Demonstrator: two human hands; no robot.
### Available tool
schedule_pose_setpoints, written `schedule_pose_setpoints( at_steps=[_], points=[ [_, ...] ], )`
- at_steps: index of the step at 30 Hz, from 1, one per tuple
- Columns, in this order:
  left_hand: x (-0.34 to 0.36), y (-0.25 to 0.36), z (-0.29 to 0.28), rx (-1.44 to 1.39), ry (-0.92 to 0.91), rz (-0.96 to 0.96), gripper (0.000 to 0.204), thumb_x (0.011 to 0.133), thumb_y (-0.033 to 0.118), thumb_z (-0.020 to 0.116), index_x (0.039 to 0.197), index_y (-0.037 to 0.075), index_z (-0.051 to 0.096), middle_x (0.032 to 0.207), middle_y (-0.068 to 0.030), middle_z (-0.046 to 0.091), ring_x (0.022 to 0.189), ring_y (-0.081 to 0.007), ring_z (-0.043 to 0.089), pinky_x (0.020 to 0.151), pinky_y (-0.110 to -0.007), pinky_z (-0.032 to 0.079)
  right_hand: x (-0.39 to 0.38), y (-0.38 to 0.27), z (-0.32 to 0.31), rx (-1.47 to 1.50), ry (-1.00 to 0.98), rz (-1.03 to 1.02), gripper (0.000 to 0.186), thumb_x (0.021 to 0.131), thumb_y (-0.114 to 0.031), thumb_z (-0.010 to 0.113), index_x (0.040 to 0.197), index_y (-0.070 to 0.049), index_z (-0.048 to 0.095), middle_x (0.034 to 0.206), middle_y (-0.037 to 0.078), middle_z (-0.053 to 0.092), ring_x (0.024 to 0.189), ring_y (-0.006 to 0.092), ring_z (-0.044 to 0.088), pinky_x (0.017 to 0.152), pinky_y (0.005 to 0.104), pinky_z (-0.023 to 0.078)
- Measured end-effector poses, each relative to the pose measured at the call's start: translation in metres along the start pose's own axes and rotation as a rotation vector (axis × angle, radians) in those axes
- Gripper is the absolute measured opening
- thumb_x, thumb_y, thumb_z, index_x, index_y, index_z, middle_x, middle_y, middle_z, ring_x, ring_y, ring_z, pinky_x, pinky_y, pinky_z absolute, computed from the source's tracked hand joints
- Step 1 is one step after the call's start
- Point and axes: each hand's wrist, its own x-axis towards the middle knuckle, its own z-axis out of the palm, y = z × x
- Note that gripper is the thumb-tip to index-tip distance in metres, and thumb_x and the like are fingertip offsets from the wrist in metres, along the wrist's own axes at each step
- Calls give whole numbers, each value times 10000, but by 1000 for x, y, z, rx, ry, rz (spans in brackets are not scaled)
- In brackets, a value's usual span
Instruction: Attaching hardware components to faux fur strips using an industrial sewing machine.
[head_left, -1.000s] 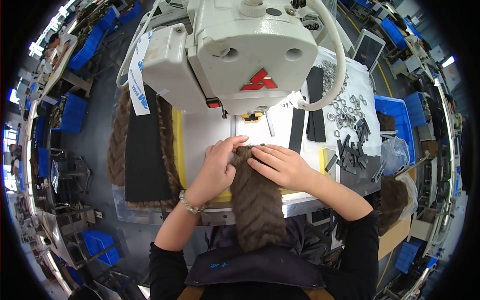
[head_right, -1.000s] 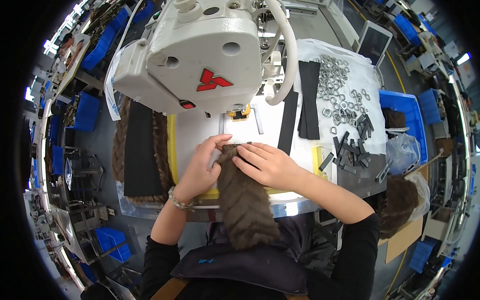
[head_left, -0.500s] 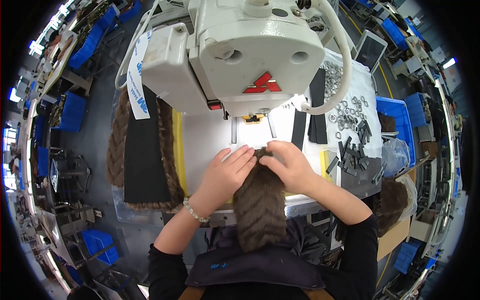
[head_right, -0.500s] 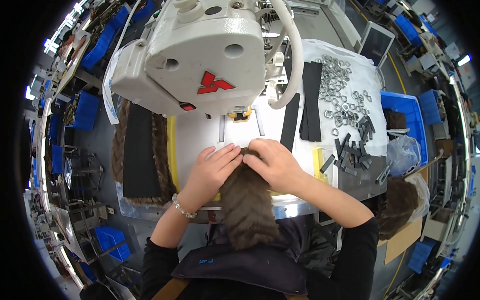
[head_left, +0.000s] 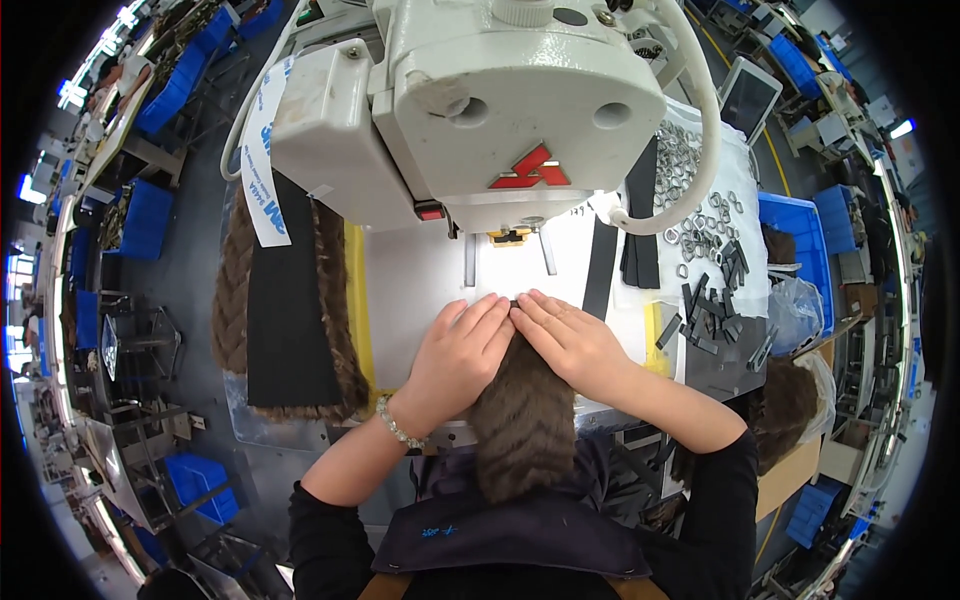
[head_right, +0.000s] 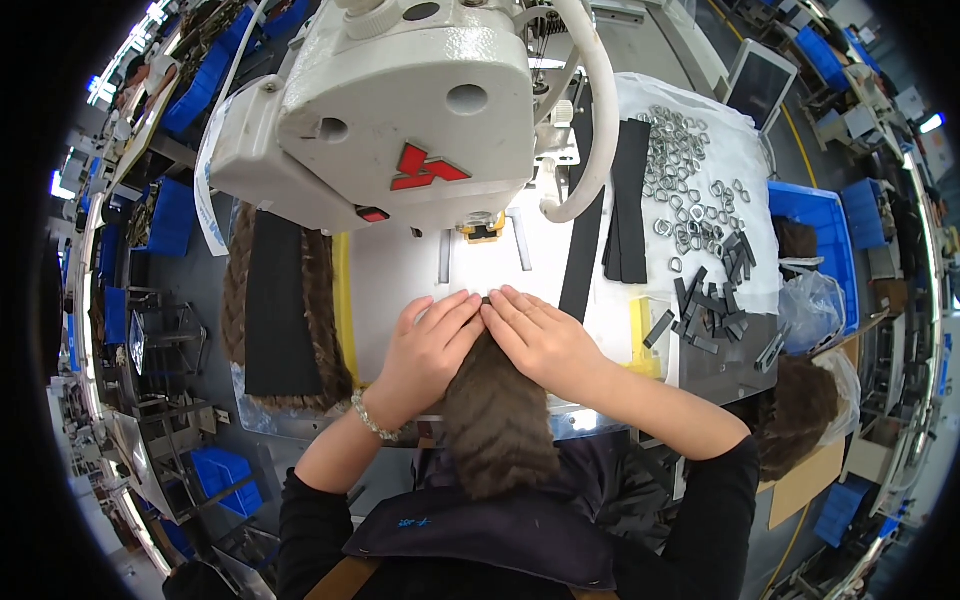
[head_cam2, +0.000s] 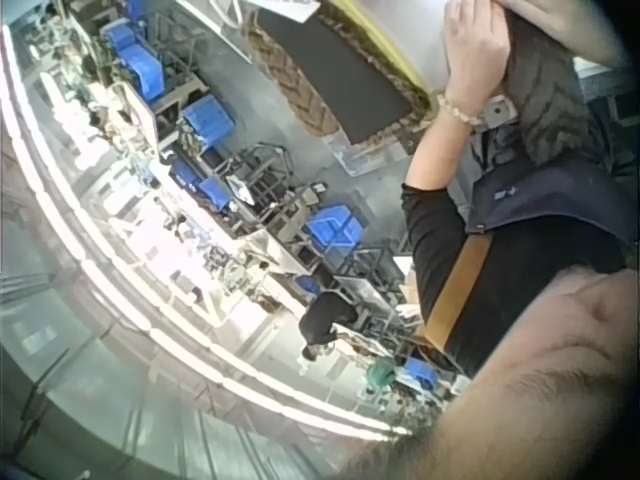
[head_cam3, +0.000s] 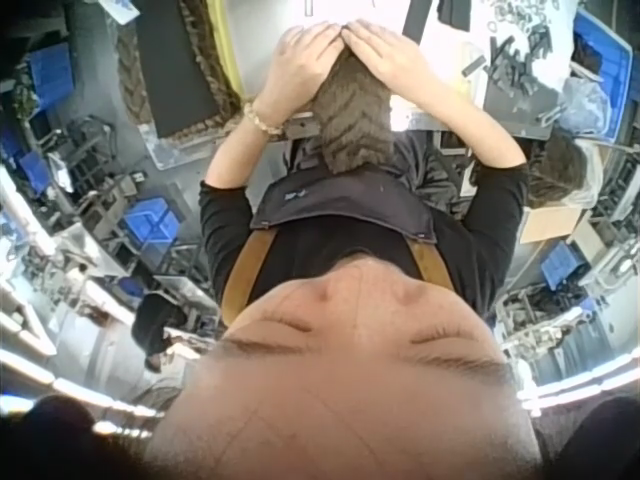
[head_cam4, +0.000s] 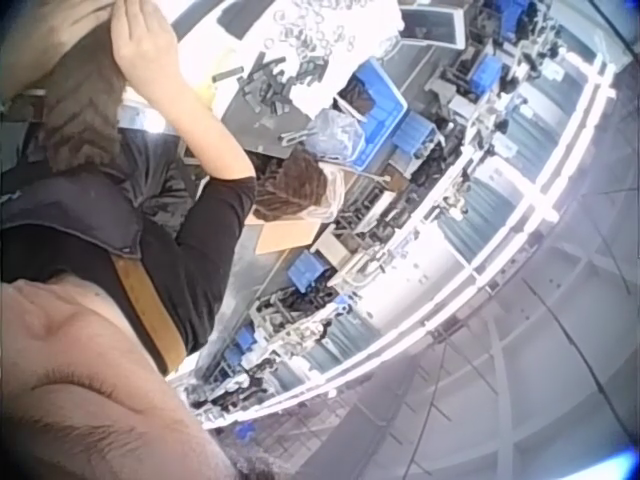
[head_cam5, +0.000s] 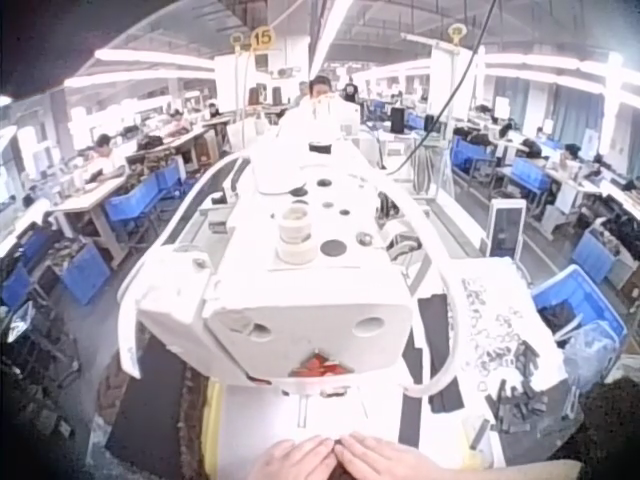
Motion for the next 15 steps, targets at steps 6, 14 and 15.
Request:
schedule_pose_setpoints(
  at_steps=[6,14,15],
  points=[
    [8,-2,-3,-238,-7,-98,244,825,114,550,1011,-3,656,1208,-141,629,1203,-249,553,1031,-384,392,-4,0,2,-59,6,-36,340,799,-73,590,1108,64,625,1182,217,643,1116,313,642,941,384,528],
    [1,11,3,43,6,51,250,799,87,587,1005,-17,681,1150,-160,663,1089,-267,630,974,-362,460,-3,-4,-4,-94,-24,-51,338,808,-81,582,1109,64,632,1175,217,648,1104,312,648,946,385,521],
    [2,13,0,79,-2,74,258,798,87,590,1008,-29,685,1130,-163,670,1075,-261,637,970,-356,464,-4,-4,-5,-90,-40,-51,343,808,-81,580,1114,65,632,1173,217,650,1101,313,649,947,386,520]
  ],
)
